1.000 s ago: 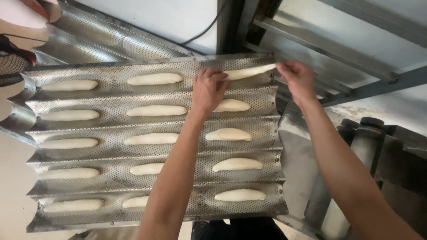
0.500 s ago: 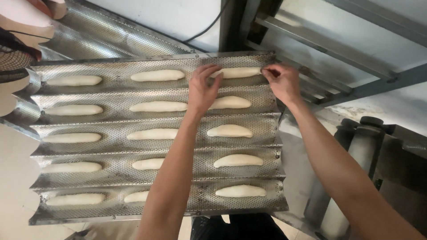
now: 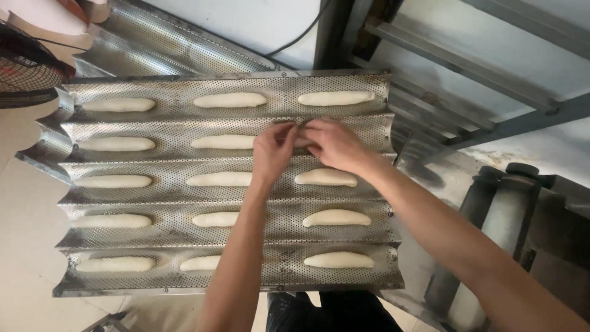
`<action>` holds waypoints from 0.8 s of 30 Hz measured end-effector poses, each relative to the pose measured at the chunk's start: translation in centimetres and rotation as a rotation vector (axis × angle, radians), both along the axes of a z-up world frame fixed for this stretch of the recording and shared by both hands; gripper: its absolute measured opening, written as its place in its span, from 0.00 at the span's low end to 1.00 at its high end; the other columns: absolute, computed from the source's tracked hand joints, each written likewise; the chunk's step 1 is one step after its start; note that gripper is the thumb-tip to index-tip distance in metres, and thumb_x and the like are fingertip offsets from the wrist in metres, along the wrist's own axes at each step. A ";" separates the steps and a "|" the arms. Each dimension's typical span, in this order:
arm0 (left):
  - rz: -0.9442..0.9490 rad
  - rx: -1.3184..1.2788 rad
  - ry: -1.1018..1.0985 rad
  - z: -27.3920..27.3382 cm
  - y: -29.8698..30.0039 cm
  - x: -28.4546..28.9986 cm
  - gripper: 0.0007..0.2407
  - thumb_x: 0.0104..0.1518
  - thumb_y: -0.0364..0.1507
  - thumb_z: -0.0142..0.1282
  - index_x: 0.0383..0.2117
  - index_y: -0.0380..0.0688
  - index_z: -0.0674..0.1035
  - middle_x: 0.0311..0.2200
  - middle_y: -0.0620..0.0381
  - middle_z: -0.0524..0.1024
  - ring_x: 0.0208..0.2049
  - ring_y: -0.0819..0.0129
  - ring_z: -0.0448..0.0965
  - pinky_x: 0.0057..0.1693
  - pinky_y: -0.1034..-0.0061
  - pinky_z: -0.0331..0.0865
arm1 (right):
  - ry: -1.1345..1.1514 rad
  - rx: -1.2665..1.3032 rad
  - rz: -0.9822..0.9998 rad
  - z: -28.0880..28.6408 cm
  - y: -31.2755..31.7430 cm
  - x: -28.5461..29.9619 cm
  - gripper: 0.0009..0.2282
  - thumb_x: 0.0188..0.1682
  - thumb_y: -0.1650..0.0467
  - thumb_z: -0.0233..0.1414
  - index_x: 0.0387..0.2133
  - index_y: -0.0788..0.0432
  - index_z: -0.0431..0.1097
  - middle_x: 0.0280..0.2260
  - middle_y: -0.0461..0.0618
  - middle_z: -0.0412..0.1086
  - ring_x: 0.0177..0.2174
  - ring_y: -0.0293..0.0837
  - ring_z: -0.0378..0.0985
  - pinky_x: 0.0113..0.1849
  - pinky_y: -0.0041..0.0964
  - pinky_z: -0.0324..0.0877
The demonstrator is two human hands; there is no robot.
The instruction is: The person shapes elongated dough pieces on perforated metal trays. They repeatedly pick up dough, roll it between their hands to form a uniform log, and place it back on the tray. The person moves between multiple trays stacked on a rack to continue the shaping process.
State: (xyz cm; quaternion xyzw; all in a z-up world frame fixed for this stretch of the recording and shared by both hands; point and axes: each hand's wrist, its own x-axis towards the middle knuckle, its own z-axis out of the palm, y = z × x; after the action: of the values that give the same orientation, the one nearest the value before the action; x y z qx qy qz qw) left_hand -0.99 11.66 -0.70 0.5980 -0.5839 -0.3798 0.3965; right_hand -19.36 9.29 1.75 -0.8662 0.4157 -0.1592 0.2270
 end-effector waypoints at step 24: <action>-0.289 0.393 0.573 6.4 -1.7 -1.2 0.19 0.55 0.28 0.67 0.50 0.28 0.80 0.45 0.31 0.80 0.45 0.54 0.81 0.52 0.62 0.80 | -0.546 0.509 -0.226 1.8 2.5 -10.4 0.18 0.52 0.75 0.57 0.56 0.66 0.69 0.43 0.61 0.76 0.39 0.49 0.81 0.40 0.37 0.77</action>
State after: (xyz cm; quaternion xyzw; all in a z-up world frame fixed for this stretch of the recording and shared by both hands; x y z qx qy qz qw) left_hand -2.21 9.99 5.65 0.4435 -0.4436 -0.6887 0.3637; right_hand -29.76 11.81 3.53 -0.6567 0.4590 -0.2995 0.5179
